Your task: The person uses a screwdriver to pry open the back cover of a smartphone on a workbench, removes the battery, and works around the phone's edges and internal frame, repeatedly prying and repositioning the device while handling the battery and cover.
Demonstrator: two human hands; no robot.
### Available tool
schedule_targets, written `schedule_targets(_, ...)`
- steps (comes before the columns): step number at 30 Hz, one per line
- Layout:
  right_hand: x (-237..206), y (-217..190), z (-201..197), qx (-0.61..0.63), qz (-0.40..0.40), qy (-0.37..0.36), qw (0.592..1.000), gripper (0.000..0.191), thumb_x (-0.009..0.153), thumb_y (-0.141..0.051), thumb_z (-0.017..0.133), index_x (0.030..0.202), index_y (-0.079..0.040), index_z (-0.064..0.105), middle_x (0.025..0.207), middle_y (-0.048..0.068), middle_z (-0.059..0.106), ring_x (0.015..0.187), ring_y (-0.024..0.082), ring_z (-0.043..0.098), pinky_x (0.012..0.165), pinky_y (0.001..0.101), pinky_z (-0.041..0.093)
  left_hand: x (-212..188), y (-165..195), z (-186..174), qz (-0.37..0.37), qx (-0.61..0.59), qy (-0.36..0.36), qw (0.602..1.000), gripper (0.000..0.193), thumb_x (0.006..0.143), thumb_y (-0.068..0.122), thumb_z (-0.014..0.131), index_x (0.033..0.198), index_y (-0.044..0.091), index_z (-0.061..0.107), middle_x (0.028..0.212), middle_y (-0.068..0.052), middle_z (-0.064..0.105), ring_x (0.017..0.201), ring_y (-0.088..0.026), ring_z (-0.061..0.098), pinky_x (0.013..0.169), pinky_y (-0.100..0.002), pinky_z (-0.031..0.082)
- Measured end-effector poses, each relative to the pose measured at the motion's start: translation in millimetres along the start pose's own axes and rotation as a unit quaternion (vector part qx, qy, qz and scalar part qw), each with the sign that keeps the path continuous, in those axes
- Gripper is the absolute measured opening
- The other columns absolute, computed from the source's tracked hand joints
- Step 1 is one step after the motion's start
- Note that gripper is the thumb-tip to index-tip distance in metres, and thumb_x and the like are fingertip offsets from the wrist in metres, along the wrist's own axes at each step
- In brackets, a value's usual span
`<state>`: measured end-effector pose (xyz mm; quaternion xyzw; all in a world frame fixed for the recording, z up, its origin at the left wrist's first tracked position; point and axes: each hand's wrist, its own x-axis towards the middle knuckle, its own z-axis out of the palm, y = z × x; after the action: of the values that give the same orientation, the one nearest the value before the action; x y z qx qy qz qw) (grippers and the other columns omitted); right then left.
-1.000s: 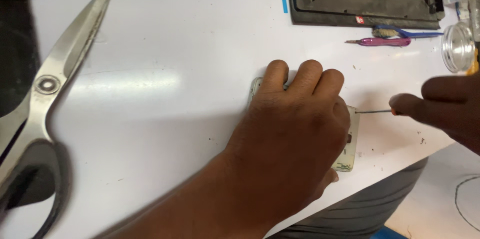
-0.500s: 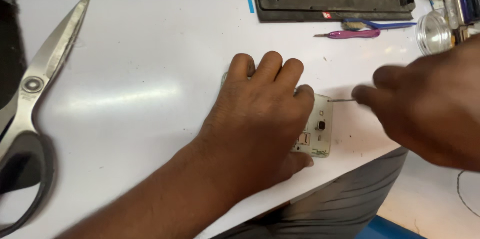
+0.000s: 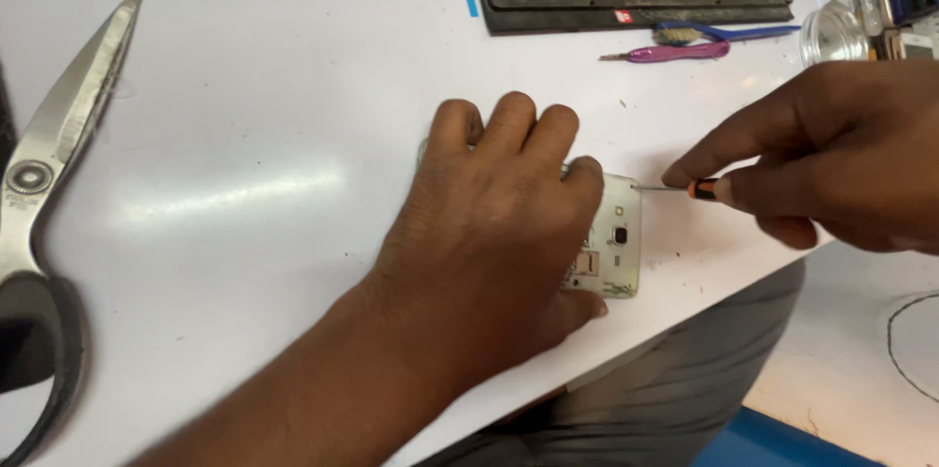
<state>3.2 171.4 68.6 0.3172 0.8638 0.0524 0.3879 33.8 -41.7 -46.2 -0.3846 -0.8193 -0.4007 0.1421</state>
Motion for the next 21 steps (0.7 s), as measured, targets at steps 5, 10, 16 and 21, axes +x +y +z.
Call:
schedule_targets(5, 22.6, 5.5, -3.9, -0.092, -0.180, 0.018, 0.979, 0.028, 0.089, -0.013, 0.076, 0.115, -0.022, 0.082, 0.073, 0.006, 0.075, 0.061, 0.012, 0.066, 0.058, 0.0312, 0.058, 1.0, -3.5, 0.3, -0.028, 0.002, -0.041, 0.999, 0.047, 0.051, 0.042, 0.093, 0.071, 0.007, 0.069, 0.088, -0.007, 0.060, 0.093, -0.025, 0.057, 0.082, -0.045, 0.043)
schedule_targets(10, 16.6, 10.4, 8.1, -0.239, -0.142, 0.079, 0.957, 0.037, 0.093, -0.020, 0.070, 0.124, -0.036, 0.081, 0.086, -0.005, 0.080, 0.072, 0.005, 0.075, 0.069, 0.0238, 0.062, -0.9, -11.1, -0.5, -0.029, -0.011, -0.079, 0.996, 0.044, 0.057, 0.043, 0.090, 0.072, 0.007, 0.069, 0.088, -0.007, 0.059, 0.094, -0.025, 0.055, 0.078, -0.043, 0.042)
schedule_targets(16, 26.3, 21.9, 31.2, -0.567, -0.237, 0.106, 0.782, 0.063, 0.092, -0.023, 0.064, 0.152, -0.035, 0.046, 0.073, -0.003, 0.066, 0.054, 0.004, 0.063, 0.054, 0.0250, 0.056, -6.7, -9.7, -0.5, -0.028, -0.007, -0.042, 0.999, 0.042, 0.055, 0.039, 0.089, 0.071, 0.006, 0.069, 0.087, -0.007, 0.059, 0.093, -0.024, 0.055, 0.077, -0.041, 0.042)
schedule_targets(21, 36.6, 51.6, 14.0, -0.614, -0.559, 0.240, 0.503, 0.048, 0.087, -0.018, 0.067, 0.133, -0.004, 0.063, 0.065, 0.011, 0.062, 0.046, 0.014, 0.053, 0.033, 0.0300, 0.040, -12.1, -5.6, 4.6, -0.022, 0.035, 0.020, 0.999, 0.029, 0.055, 0.027, 0.090, 0.063, 0.012, 0.067, 0.085, -0.006, 0.059, 0.092, -0.025, 0.056, 0.080, -0.042, 0.043)
